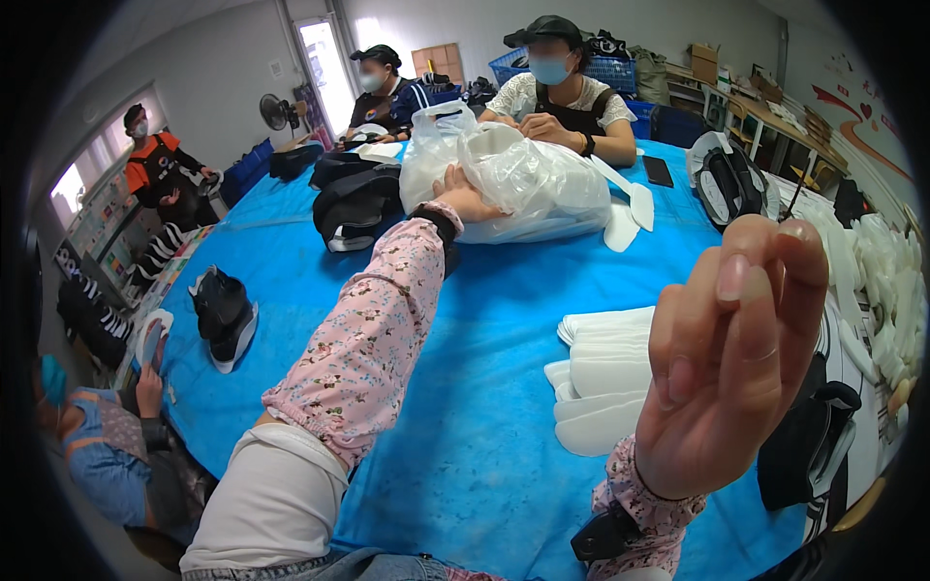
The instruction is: The person organizes white shoe components by stacking them and placing them into a large plastic bag on a work table alongside other workers.
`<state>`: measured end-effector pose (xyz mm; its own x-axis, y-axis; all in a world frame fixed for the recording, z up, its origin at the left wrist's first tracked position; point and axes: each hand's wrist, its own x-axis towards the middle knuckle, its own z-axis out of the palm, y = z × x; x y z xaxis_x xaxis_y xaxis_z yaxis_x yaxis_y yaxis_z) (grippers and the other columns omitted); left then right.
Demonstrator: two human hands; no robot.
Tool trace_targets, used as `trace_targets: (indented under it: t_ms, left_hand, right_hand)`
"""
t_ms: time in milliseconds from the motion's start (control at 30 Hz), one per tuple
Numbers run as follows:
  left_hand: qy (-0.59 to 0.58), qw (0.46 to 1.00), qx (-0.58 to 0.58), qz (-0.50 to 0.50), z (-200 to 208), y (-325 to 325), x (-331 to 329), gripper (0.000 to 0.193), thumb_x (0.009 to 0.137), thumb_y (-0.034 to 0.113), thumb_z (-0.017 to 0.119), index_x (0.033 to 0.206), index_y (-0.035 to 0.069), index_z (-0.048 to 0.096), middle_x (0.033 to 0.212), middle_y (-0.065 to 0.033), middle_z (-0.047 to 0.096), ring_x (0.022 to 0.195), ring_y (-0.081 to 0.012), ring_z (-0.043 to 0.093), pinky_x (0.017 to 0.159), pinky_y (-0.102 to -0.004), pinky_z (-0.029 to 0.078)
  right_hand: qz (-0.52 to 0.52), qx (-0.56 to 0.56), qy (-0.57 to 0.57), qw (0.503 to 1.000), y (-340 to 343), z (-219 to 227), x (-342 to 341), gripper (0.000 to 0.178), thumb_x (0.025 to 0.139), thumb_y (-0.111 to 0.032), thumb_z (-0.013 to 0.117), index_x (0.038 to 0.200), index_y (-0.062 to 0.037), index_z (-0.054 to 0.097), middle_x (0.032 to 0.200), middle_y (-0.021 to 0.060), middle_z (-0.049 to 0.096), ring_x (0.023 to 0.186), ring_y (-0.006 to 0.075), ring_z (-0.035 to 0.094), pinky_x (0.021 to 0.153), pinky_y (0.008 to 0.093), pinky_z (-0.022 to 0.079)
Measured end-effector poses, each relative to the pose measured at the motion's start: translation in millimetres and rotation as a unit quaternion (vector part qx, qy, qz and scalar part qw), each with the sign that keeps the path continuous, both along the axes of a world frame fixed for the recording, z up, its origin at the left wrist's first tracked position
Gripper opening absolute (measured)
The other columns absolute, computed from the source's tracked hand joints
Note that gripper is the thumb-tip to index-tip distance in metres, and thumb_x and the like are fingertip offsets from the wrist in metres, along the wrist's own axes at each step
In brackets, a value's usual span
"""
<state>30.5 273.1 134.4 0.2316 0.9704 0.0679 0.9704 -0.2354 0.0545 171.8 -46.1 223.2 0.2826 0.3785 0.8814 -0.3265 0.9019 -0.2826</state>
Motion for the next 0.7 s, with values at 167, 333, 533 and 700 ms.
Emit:
trace_targets:
  t_ms: [167, 333, 533, 700]
  left_hand:
    - [-0.005, 1.000, -0.001, -0.003, 0.6, -1.0, 0.8, 0.111, 0.054, 0.073, 0.051, 0.134, 0.011, 0.005, 0.138, -0.0144, 0.001, 0.127, -0.0312, -0.009, 0.100, -0.0490, 0.000]
    - [0.002, 1.000, -0.006, -0.001, 1.7, -1.1, 0.6, 0.110, 0.055, 0.073, 0.051, 0.134, 0.011, 0.006, 0.138, -0.0143, -0.001, 0.127, -0.0313, -0.010, 0.100, -0.0491, 0.000]
    - [0.005, 1.000, -0.006, 0.002, 1.0, -0.4, 0.1, 0.110, 0.055, 0.073, 0.050, 0.134, 0.011, 0.006, 0.138, -0.0143, -0.001, 0.127, -0.0311, -0.010, 0.100, -0.0490, 0.000]
    - [-0.011, 1.000, 0.006, -0.009, -1.4, -0.6, -0.1, 0.112, 0.054, 0.074, 0.050, 0.134, 0.010, 0.006, 0.138, -0.0141, 0.000, 0.127, -0.0308, -0.009, 0.100, -0.0487, 0.000]
  right_hand:
    - [-0.011, -0.009, -0.015, 1.000, -0.7, 0.6, -0.4, 0.030, 0.086, -0.006, 0.038, 0.113, 0.0059, 0.035, 0.085, 0.0070, 0.037, 0.048, 0.0051, 0.028, 0.038, 0.0183, 0.026]
    - [-0.008, -0.011, 0.011, 1.000, 0.6, 3.1, -3.4, 0.021, 0.084, -0.005, 0.039, 0.103, 0.0034, 0.040, 0.077, 0.0070, 0.041, 0.039, 0.0036, 0.029, 0.032, 0.0167, 0.026]
    - [0.056, -0.011, -0.054, 0.997, -4.6, 6.7, 0.2, 0.005, 0.086, -0.007, 0.036, 0.087, -0.0020, 0.037, 0.075, 0.0052, 0.033, 0.044, 0.0068, 0.026, 0.037, 0.0201, 0.024]
    - [0.039, -0.010, -0.055, 0.998, -2.7, 6.1, 0.0, 0.006, 0.086, -0.008, 0.037, 0.083, -0.0034, 0.037, 0.073, 0.0047, 0.033, 0.040, 0.0059, 0.025, 0.035, 0.0190, 0.024]
